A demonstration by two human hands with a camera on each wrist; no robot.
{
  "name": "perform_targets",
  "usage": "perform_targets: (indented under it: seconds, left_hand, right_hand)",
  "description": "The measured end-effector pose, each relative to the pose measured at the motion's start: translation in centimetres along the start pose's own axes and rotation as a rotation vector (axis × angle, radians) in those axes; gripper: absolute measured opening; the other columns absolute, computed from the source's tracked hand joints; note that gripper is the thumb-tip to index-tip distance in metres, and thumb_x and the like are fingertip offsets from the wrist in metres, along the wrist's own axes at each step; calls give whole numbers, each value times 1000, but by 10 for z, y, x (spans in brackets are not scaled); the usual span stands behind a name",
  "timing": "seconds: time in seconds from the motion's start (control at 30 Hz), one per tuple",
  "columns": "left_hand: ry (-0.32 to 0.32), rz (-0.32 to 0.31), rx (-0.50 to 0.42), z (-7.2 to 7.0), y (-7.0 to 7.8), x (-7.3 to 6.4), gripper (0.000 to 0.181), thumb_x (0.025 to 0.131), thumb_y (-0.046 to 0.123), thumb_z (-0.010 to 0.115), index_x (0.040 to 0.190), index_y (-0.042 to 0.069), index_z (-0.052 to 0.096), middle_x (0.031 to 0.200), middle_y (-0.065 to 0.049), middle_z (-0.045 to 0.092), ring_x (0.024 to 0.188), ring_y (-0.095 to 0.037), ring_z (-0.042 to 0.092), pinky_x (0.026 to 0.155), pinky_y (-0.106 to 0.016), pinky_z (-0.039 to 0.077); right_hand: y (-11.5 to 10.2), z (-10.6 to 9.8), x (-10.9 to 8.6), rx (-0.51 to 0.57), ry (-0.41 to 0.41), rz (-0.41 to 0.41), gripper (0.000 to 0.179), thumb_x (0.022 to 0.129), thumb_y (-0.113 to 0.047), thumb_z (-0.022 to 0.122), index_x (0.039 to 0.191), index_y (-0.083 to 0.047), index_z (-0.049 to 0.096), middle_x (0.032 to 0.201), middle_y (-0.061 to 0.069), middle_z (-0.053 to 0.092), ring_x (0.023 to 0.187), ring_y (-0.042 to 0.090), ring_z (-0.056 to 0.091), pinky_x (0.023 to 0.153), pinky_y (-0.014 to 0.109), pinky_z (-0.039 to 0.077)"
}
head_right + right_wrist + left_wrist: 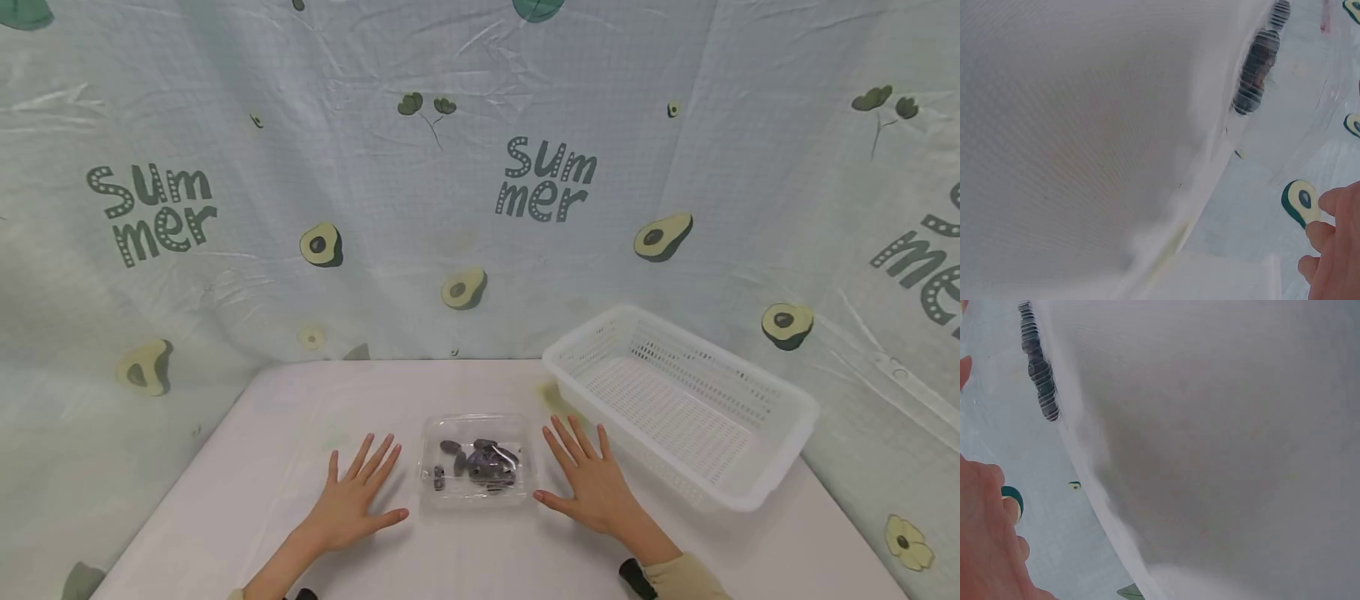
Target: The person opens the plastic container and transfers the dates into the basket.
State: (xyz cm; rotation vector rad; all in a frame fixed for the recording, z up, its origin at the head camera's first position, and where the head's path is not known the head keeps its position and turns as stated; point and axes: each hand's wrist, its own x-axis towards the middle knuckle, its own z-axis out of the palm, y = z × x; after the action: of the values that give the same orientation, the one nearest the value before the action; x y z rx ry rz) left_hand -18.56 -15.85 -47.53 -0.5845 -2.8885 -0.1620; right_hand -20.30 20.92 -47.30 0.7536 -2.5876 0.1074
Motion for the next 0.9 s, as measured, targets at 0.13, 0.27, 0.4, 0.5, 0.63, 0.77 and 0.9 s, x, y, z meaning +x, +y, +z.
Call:
perform_targets:
  seconds: [0.13, 0.27, 0.4, 0.5, 0.63, 0.77, 0.9]
  left_hand:
    - [12, 6, 4, 0, -1, -1, 87, 75, 69, 47, 142, 19, 26, 149, 0, 21, 138, -27, 14, 97, -68, 12]
    - [36, 22, 6, 0, -2, -3, 86, 75, 69, 47, 141, 18, 28, 149, 0, 23, 137, -28, 19, 97, -69, 14]
    - [34, 39, 7, 0, -2, -6, 85, 76, 70, 44, 141, 19, 27, 150, 2, 20, 137, -28, 20, 97, -68, 15]
    - [11, 39, -16, -1, -2, -6, 85, 76, 68, 46, 142, 20, 25, 151, 4, 15, 139, -25, 14, 98, -68, 13]
    - [-3, 44, -45, -4, -1, -7, 84, 76, 64, 51, 143, 21, 23, 151, 7, 13, 140, -22, 10, 99, -67, 11]
    - [-13, 61, -64, -6, -1, -8, 83, 77, 62, 51, 143, 23, 19, 150, 7, 13, 138, -25, 16, 99, -66, 12]
    - [-40, 66, -159, -8, 0, -10, 80, 80, 58, 52, 143, 23, 19, 150, 6, 16, 137, -26, 19, 99, -66, 13]
  right_hand:
    - [-1, -3, 1, -4, -18, -13, 85, 78, -64, 48, 143, -17, 22, 151, 3, 17, 140, 24, 6, 108, 43, -18]
    - [-3, -5, 1, -7, -12, -37, 84, 78, -63, 49, 143, -17, 23, 150, 2, 18, 140, 20, 2, 109, 44, -16]
    - [-5, -6, 0, -4, 1, -59, 82, 78, -62, 50, 142, -16, 26, 150, 1, 19, 140, 19, 3, 109, 43, -17]
    - [-6, -6, 1, -10, 17, -78, 81, 78, -62, 50, 141, -15, 29, 149, 1, 21, 140, 19, 6, 109, 43, -16]
    - [-10, -7, 2, -21, 37, -110, 81, 78, -60, 53, 141, -15, 30, 148, 3, 25, 140, 19, 8, 109, 46, -13]
    - [-15, -8, 4, -21, 53, -144, 79, 76, -54, 58, 140, -14, 32, 148, 4, 26, 140, 19, 8, 109, 46, -13]
    - [-21, -8, 8, -24, 89, -191, 77, 75, -47, 63, 137, -11, 37, 146, 6, 29, 138, 24, 18, 109, 47, -13]
